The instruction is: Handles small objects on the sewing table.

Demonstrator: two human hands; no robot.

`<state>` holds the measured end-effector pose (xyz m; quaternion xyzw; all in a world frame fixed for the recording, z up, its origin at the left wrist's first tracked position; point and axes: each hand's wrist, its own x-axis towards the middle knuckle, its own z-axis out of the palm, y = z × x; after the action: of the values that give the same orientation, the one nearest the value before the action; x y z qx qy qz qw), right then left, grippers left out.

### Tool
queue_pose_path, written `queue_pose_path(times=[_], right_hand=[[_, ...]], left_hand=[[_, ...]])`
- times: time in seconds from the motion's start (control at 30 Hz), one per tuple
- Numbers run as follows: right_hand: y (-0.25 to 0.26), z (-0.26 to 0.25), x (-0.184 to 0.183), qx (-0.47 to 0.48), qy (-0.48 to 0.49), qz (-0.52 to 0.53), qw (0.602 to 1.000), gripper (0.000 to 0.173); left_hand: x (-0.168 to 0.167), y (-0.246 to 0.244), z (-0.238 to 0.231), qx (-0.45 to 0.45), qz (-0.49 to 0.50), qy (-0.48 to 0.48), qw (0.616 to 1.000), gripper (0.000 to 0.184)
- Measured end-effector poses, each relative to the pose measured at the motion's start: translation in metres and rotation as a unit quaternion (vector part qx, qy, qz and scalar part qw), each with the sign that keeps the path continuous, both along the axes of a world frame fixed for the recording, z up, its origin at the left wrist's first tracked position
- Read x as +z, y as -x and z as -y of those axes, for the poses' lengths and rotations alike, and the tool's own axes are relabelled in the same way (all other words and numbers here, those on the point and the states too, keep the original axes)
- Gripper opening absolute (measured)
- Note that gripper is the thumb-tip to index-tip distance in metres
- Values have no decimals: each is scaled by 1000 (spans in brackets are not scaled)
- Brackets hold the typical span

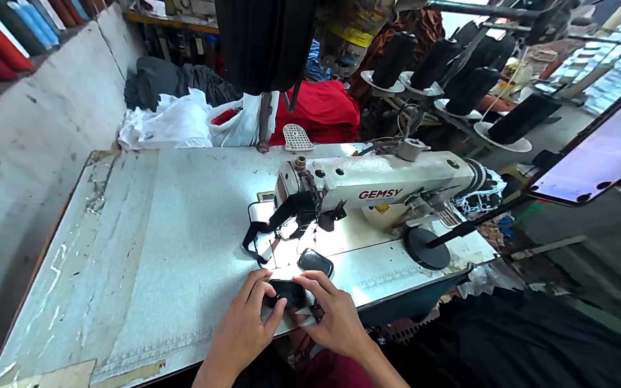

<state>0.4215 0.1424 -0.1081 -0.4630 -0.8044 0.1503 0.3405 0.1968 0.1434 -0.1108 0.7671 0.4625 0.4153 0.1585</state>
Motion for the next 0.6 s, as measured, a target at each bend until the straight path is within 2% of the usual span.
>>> queue_pose_path(times=[0.6], right_hand=[[1, 0, 0, -8, -4, 3, 1000, 61]], left_hand=[[0, 1, -1, -3, 3, 1, 1000, 30]])
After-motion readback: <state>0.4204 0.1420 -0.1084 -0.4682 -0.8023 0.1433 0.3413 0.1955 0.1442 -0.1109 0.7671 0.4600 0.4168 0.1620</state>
